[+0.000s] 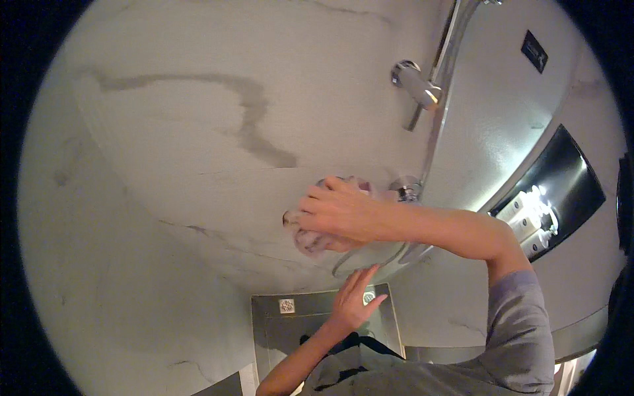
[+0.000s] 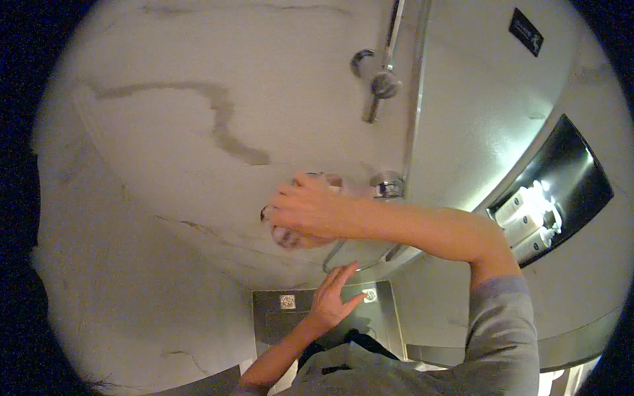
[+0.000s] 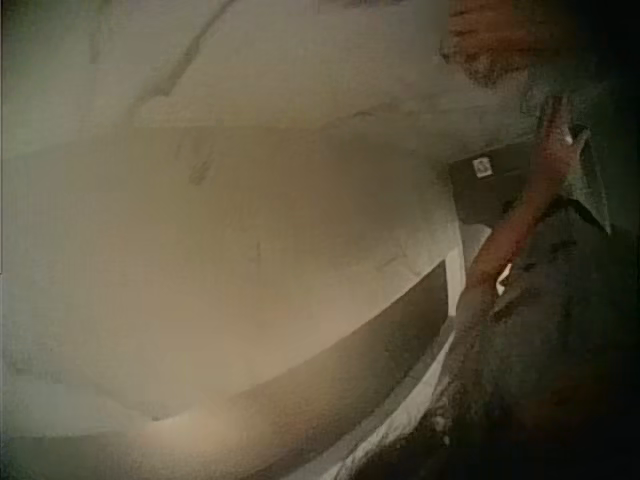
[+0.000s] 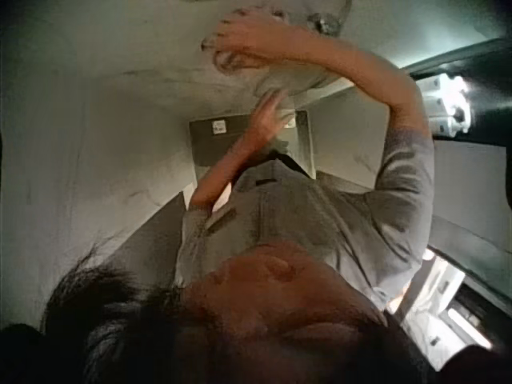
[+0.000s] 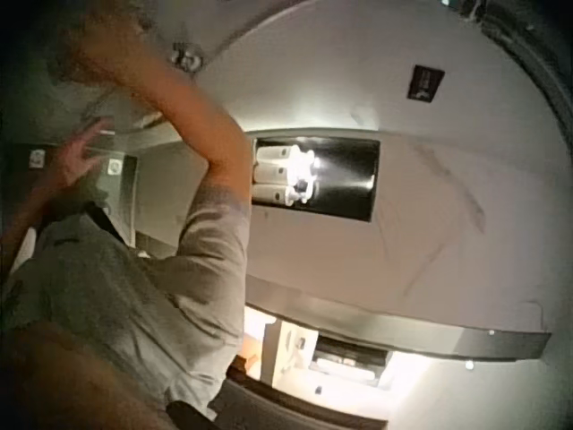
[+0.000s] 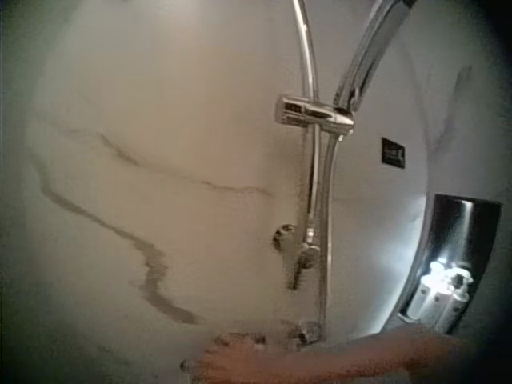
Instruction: The person cleans the bathroom sink and shower area using a cloth. They wipe the sink basin, faucet, and surrounding countertop, then move to the shower to wipe the showerhead and wall fixtures.
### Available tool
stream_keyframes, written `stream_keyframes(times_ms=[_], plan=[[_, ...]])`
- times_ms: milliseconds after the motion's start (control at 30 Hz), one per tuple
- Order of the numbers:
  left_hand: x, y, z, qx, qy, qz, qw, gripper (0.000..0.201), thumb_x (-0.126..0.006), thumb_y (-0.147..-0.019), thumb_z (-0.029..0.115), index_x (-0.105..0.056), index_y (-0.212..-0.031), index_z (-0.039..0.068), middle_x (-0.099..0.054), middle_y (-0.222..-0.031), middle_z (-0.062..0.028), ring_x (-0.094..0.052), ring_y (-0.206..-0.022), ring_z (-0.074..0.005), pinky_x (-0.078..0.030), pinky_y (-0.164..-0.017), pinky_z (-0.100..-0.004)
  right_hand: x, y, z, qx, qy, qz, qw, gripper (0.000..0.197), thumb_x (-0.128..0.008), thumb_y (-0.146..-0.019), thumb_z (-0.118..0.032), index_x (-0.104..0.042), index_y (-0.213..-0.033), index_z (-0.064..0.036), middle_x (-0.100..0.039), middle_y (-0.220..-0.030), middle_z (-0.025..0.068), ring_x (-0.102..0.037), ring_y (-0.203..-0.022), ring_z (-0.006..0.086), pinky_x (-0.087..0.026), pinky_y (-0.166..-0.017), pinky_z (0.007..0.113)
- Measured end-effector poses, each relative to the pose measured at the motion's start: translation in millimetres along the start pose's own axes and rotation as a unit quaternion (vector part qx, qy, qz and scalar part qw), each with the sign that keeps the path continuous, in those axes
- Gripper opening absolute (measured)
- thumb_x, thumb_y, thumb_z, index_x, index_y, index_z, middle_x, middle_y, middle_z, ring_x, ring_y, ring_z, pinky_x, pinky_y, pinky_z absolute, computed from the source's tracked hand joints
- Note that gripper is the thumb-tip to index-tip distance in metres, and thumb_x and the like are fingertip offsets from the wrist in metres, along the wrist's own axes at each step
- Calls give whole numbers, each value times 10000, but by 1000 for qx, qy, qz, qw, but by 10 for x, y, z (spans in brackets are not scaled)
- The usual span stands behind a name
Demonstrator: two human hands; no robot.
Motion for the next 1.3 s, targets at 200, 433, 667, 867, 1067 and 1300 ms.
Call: stream_keyframes(times_ms=[200, 433, 667, 867, 1067, 1300], plan=[[-549, -541, 74, 68, 197, 17, 978, 326, -738, -790, 104, -660, -1090, 4, -652, -1011, -122, -636, -936, -265, -515, -779, -345, 118, -86, 261, -64, -75, -70, 993, 471, -739, -675, -265, -546, -1068, -93, -540, -1028, 99, -536, -1023, 314, -435, -764, 453], [-518, -452, -314, -87, -95, 108, 986, 265, -740, -785, 127, -679, -1022, 26, -680, -958, -132, -664, -831, -263, -521, -769, -397, -59, 1601, -6, -181, -207, 202, 940, 471, -781, -639, -224, -570, -1049, -127, -507, -1087, 142, -512, -1036, 358, -424, -814, 443], [-754, -246, -463, 114, 199, 37, 973, 234, -681, -819, 97, -671, -1037, 12, -683, -1051, -91, -619, -1009, -176, -496, -849, -361, -1752, 2004, -787, -332, 36, 499, 800, 514, -796, -605, -261, -625, -1058, -86, -517, -1108, 139, -484, -1068, 352, -392, -882, 469], [-124, 602, -297, 292, 363, -60, 883, 336, -674, -792, 30, -617, -1124, 35, -655, -948, -41, -619, -817, -152, -509, -679, -290, -1153, 1598, -1677, -405, -426, 538, 605, 593, -843, -632, -311, -603, -1092, -24, -508, -1145, 156, -476, -1083, 309, -363, -952, 471], [1523, 330, 43, 38, 390, -7, 920, 176, -768, -670, 25, -625, -772, 35, -558, -735, -26, -494, -627, -89, -415, -553, -232, -490, 1653, -1572, -387, -172, 489, 763, 454, -843, -640, -210, -650, -1018, -49, -547, -1056, 130, -544, -893, 255, -458, -795, 345], [1984, -489, -256, 2, 130, 294, 947, 405, -614, -920, 326, -556, -1183, 24, -562, -1070, -89, -559, -847, -198, -479, -772, -325, 372, 905, -498, -450, -131, 435, 769, 342, -773, -712, -159, -654, -1016, -60, -603, -947, 116, -608, -846, 296, -492, -704, 397]])
Point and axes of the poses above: each hand's wrist, its own y-axis away from the middle knuckle, its own x-axis out of the back of the hand, z = x × y, the point moved 1 cm from there along -y, towards the middle knuckle
